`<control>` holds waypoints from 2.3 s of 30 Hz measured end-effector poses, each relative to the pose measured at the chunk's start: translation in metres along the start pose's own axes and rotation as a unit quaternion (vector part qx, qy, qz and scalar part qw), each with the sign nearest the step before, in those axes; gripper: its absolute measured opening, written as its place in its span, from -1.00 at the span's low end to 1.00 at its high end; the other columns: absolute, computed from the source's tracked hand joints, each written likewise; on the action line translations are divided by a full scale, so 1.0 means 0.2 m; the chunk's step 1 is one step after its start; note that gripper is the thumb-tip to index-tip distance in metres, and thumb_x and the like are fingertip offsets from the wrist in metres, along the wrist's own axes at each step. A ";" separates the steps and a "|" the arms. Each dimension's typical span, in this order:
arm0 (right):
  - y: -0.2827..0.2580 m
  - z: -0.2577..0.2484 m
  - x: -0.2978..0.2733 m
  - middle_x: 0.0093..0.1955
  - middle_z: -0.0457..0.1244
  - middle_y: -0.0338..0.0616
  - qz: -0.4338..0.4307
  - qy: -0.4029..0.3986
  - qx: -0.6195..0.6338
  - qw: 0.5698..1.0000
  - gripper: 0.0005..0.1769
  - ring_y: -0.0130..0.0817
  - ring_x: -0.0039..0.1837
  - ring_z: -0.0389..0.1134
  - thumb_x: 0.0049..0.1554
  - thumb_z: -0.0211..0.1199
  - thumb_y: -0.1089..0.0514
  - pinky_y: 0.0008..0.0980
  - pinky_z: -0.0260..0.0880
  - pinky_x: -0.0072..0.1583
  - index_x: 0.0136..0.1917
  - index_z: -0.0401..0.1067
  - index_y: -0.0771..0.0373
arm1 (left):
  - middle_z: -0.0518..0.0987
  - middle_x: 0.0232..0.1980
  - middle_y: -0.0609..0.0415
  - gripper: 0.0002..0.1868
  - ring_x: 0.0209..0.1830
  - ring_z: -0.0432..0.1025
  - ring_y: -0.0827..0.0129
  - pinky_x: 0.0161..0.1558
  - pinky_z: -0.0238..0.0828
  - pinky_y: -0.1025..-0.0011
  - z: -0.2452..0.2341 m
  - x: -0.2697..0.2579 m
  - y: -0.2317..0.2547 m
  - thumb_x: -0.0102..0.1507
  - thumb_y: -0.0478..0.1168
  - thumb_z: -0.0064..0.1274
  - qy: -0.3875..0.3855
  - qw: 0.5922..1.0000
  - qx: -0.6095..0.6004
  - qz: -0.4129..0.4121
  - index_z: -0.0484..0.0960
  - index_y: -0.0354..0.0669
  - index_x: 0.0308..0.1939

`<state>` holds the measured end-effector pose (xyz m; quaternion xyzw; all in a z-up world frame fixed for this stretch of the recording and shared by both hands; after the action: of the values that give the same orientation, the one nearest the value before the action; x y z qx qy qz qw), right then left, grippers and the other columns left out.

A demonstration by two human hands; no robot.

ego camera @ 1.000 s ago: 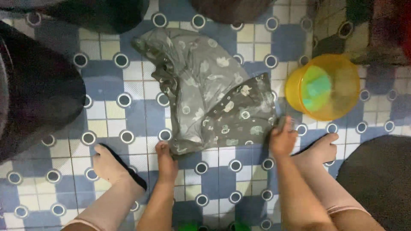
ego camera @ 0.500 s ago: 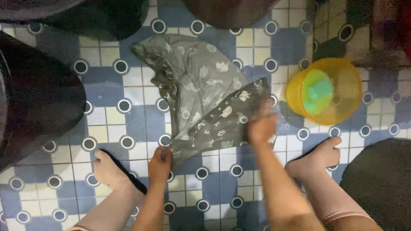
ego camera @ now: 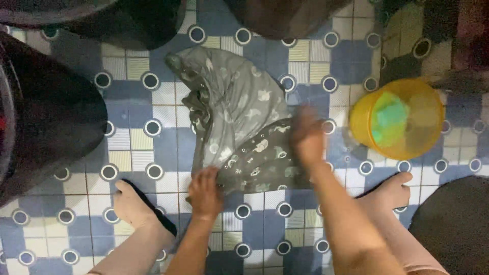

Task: Washing and scrubbing clothes by hand on a bathroom floor using soap and a brush.

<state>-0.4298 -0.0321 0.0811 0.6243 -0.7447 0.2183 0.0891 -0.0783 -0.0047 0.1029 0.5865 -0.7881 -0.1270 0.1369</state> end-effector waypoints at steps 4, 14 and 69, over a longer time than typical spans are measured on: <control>-0.50 0.20 -0.23 0.16 0.40 0.01 -0.014 -0.381 0.210 0.900 -0.59 0.03 0.20 0.41 0.13 0.20 0.03 -0.06 0.37 0.27 0.26 0.51 -0.18 | 0.50 0.21 -0.10 -0.48 0.23 0.29 -0.09 0.22 0.22 0.04 0.13 -0.05 -0.13 0.06 -0.26 0.14 -0.122 0.991 -0.058 -0.015 0.54 -0.17 0.13; 0.53 0.24 0.16 0.31 0.28 0.29 0.356 -0.265 0.089 0.891 -0.12 0.29 0.33 0.32 0.07 0.34 -0.26 0.06 0.33 0.34 0.44 0.18 0.31 | 0.55 0.00 -0.11 -0.42 0.20 0.31 0.00 0.24 0.09 0.00 -0.16 -0.02 -0.11 -0.04 -0.24 0.13 -0.138 0.990 -0.003 -0.005 0.61 -0.11 0.10; -0.73 0.28 -0.38 0.46 0.22 -0.05 -0.319 -0.397 0.149 0.847 -0.47 -0.04 0.46 0.24 0.18 0.11 0.11 0.00 0.25 0.45 0.43 0.34 0.02 | 0.38 -0.23 0.14 -0.72 -0.26 0.37 0.48 -0.22 0.35 0.54 0.46 -0.63 -0.51 0.24 -0.58 0.07 -0.126 0.760 -0.564 -0.298 0.39 -0.22 -0.10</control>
<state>-0.2646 -0.0069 0.0313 0.8669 -0.4342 0.0197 -0.2440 0.0144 0.0909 -0.0274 0.5873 -0.3693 -0.6556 0.2980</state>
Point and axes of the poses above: each hand's wrist, its own x-axis towards the middle knuckle, its own z-axis out of the palm, y = z × x, the point moved 3 cm from there along x, towards the middle knuckle
